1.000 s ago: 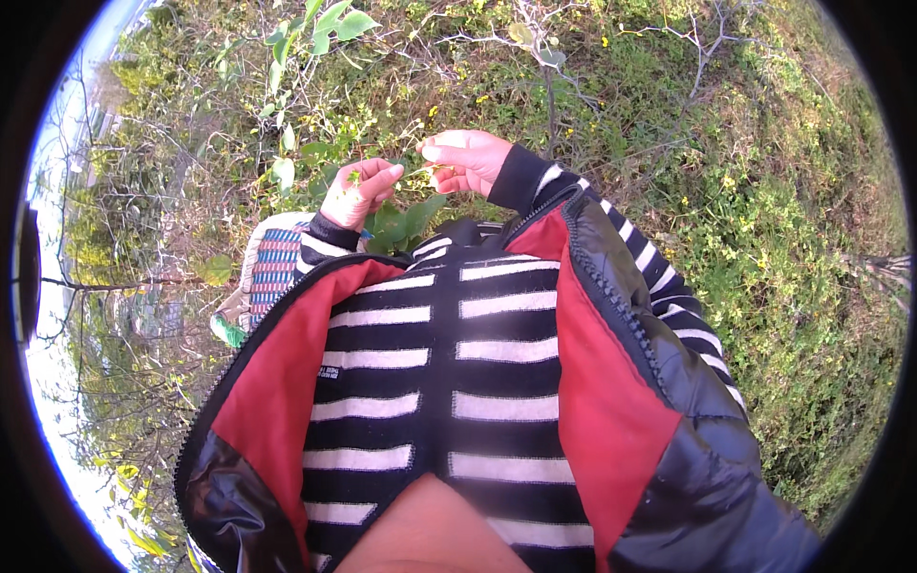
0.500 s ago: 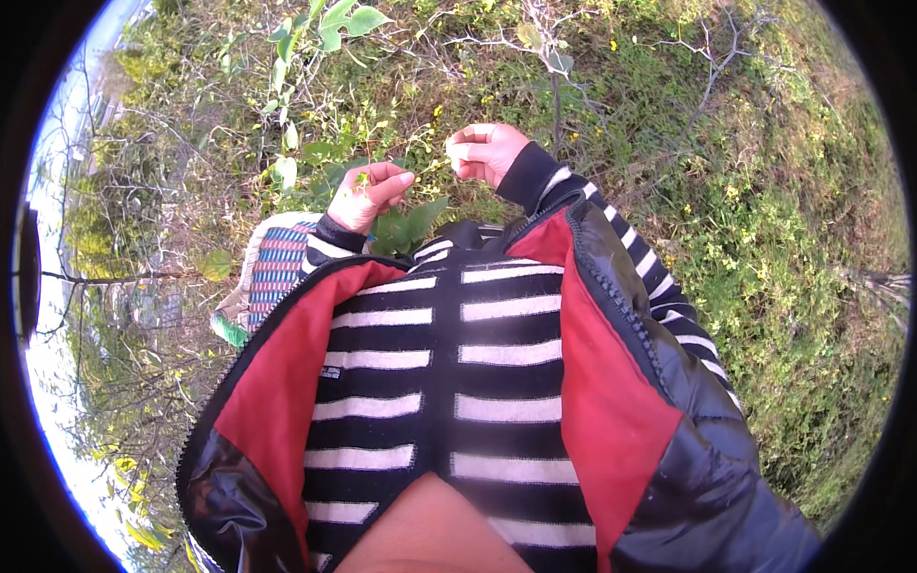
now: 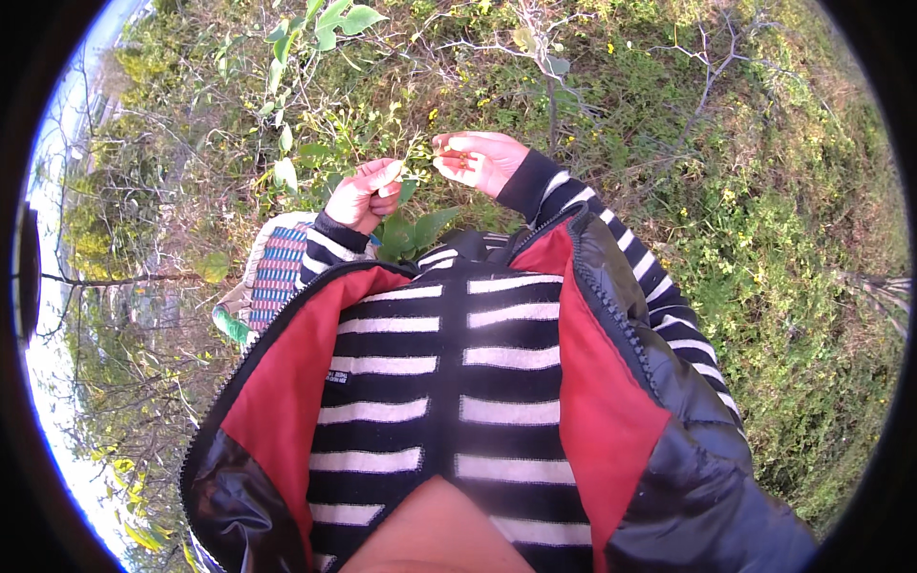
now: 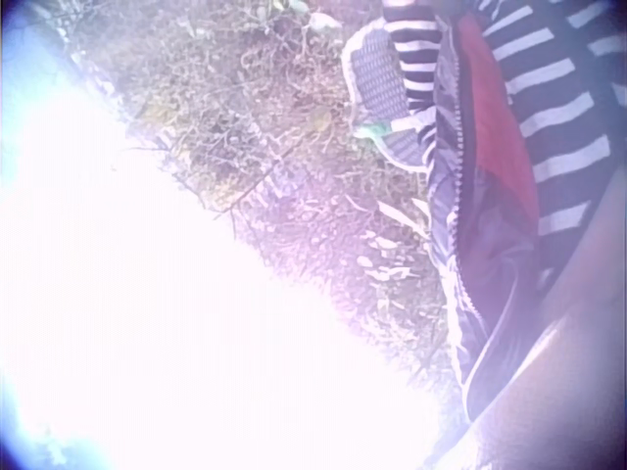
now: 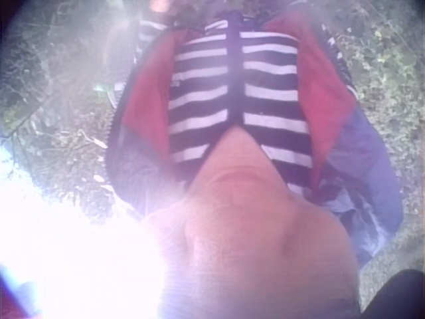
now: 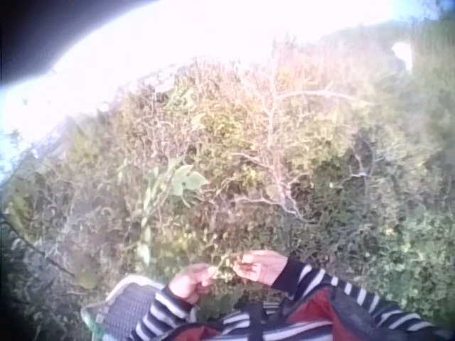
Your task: The person walks through a grassy area with shrubs, picks small yellow flowers and green leaves by hand, and places them into a woven basket. They occasionally pause to inspect the picked items before continuing to gather more.
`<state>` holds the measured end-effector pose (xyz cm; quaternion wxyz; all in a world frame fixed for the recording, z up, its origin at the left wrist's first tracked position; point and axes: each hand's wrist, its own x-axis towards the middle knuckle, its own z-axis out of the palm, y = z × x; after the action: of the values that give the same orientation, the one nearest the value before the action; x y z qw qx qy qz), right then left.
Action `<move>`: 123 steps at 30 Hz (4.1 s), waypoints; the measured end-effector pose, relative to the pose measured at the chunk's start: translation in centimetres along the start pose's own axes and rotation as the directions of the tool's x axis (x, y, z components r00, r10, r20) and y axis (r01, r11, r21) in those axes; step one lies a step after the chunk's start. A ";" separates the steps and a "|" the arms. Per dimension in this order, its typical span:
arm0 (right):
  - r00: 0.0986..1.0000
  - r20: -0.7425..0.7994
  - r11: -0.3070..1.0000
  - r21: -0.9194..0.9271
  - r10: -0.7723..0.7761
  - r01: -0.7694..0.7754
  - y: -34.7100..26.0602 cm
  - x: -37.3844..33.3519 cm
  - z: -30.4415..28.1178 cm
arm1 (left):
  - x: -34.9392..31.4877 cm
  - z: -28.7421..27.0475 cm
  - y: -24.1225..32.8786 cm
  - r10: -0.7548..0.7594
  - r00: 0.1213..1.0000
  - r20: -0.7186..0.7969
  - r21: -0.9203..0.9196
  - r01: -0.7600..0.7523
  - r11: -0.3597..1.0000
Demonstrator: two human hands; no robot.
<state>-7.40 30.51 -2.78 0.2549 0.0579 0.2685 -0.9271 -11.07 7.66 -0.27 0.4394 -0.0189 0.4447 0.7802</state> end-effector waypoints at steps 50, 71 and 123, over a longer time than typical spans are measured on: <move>0.962 -0.228 0.985 -0.113 -0.151 0.128 5.1 6.0 1.5 | 2.1 -5.0 1.4 0.294 0.949 -0.113 0.507 -0.199 0.839; 0.973 -0.104 0.978 0.008 -0.205 0.207 3.9 3.4 3.8 | 2.2 -5.4 -0.1 0.426 0.905 -0.011 0.896 -0.181 0.406; 0.936 -0.137 0.836 -0.505 -0.325 0.216 1.3 6.0 6.1 | 2.2 -6.8 -0.4 0.490 0.871 -0.028 0.988 0.097 -0.116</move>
<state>-11.78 23.69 0.36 0.0959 0.0546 0.5224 -0.8455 -14.59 4.35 -5.55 0.0820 0.2215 0.9432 0.2338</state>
